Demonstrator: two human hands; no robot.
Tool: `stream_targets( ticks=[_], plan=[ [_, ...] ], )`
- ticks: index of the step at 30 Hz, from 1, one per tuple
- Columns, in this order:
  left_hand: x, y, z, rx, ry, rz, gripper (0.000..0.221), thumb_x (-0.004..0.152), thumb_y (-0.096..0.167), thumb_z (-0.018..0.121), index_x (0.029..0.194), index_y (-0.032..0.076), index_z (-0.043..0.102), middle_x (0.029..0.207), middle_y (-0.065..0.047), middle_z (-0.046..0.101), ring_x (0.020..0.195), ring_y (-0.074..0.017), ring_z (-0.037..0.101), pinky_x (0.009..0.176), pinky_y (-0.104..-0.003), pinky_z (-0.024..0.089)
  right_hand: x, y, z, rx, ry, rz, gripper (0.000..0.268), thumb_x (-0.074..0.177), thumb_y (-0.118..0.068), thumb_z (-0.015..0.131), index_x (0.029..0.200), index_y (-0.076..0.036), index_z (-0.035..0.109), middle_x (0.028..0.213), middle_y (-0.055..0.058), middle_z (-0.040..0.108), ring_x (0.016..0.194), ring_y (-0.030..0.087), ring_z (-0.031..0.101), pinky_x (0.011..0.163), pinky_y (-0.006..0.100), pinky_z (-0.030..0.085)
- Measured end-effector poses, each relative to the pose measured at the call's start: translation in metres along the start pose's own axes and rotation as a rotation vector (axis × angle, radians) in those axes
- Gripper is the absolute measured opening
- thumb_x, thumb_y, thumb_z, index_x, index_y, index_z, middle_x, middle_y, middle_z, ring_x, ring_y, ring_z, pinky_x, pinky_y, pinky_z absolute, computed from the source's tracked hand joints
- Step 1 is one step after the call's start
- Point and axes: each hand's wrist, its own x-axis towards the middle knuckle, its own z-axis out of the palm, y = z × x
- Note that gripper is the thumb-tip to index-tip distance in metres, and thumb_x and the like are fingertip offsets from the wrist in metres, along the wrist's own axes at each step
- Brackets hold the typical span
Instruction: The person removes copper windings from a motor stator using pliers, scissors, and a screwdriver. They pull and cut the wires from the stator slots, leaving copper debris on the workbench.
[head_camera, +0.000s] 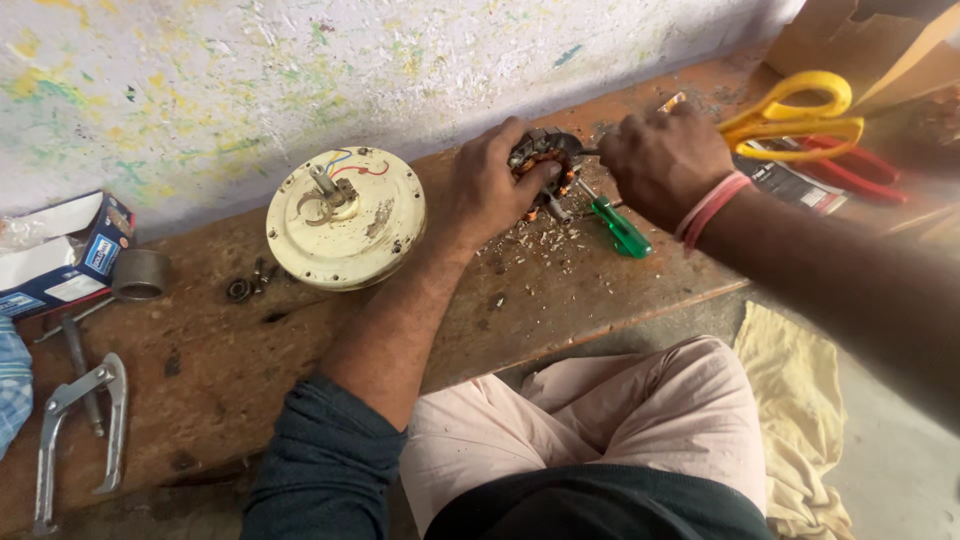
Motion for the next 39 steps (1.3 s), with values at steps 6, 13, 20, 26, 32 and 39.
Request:
stream_targets(
  ticks=[6, 13, 20, 26, 32, 39],
  plan=[
    [0.002, 0.003, 0.007, -0.064, 0.026, 0.009, 0.028, 0.094, 0.02, 0.081, 0.11, 0.003, 0.065, 0.092, -0.011, 0.075, 0.081, -0.0225, 0.076, 0.069, -0.034, 0.063, 0.016, -0.005, -0.037, -0.348, -0.288, -0.237, 0.031, 0.103, -0.033, 0.051, 0.108, -0.007, 0.066, 0.082, 0.002, 0.07, 0.067, 0.016, 0.066, 0.065, 0.033, 0.051],
    [0.001, -0.009, 0.004, -0.14, 0.015, 0.094, 0.024, 0.089, 0.015, 0.083, 0.104, 0.001, 0.071, 0.087, -0.011, 0.075, 0.075, -0.0206, 0.075, 0.066, -0.035, 0.061, 0.032, 0.027, -0.003, 0.275, -0.294, 0.133, 0.037, 0.105, -0.044, 0.059, 0.095, -0.013, 0.074, 0.067, 0.009, 0.068, 0.056, 0.023, 0.064, 0.053, 0.041, 0.051],
    [-0.004, -0.013, 0.0, -0.11, 0.089, 0.103, 0.032, 0.083, 0.015, 0.087, 0.106, 0.002, 0.07, 0.092, -0.012, 0.076, 0.082, -0.0219, 0.076, 0.074, -0.034, 0.063, 0.021, 0.024, 0.046, 1.115, -0.15, 0.321, 0.031, 0.091, -0.042, 0.071, 0.093, -0.012, 0.078, 0.065, 0.009, 0.071, 0.054, 0.02, 0.065, 0.054, 0.039, 0.055],
    [-0.006, -0.029, -0.001, -0.147, 0.102, 0.079, 0.038, 0.086, 0.019, 0.086, 0.113, 0.005, 0.065, 0.099, -0.012, 0.077, 0.093, -0.0235, 0.078, 0.082, -0.035, 0.065, -0.008, 0.015, 0.017, 0.505, 0.08, 0.155, 0.025, 0.105, -0.027, 0.059, 0.102, -0.011, 0.077, 0.077, 0.012, 0.07, 0.062, 0.032, 0.067, 0.062, 0.047, 0.056],
    [-0.005, -0.038, 0.006, -0.168, 0.081, 0.046, 0.03, 0.09, 0.016, 0.081, 0.109, 0.004, 0.061, 0.093, -0.012, 0.077, 0.087, -0.0218, 0.08, 0.077, -0.033, 0.067, -0.028, 0.012, -0.016, 0.341, 0.115, 0.031, 0.041, 0.078, -0.009, 0.064, 0.118, -0.012, 0.072, 0.094, 0.014, 0.067, 0.076, 0.034, 0.069, 0.062, 0.048, 0.057],
    [-0.004, -0.027, 0.011, -0.055, 0.039, 0.116, 0.026, 0.092, 0.02, 0.082, 0.108, 0.006, 0.066, 0.093, -0.01, 0.077, 0.081, -0.0194, 0.078, 0.073, -0.03, 0.066, -0.023, -0.013, -0.023, 0.228, 0.248, 0.055, 0.009, 0.094, -0.011, 0.058, 0.099, -0.006, 0.064, 0.094, 0.014, 0.067, 0.086, 0.032, 0.071, 0.064, 0.045, 0.057]
  ],
)
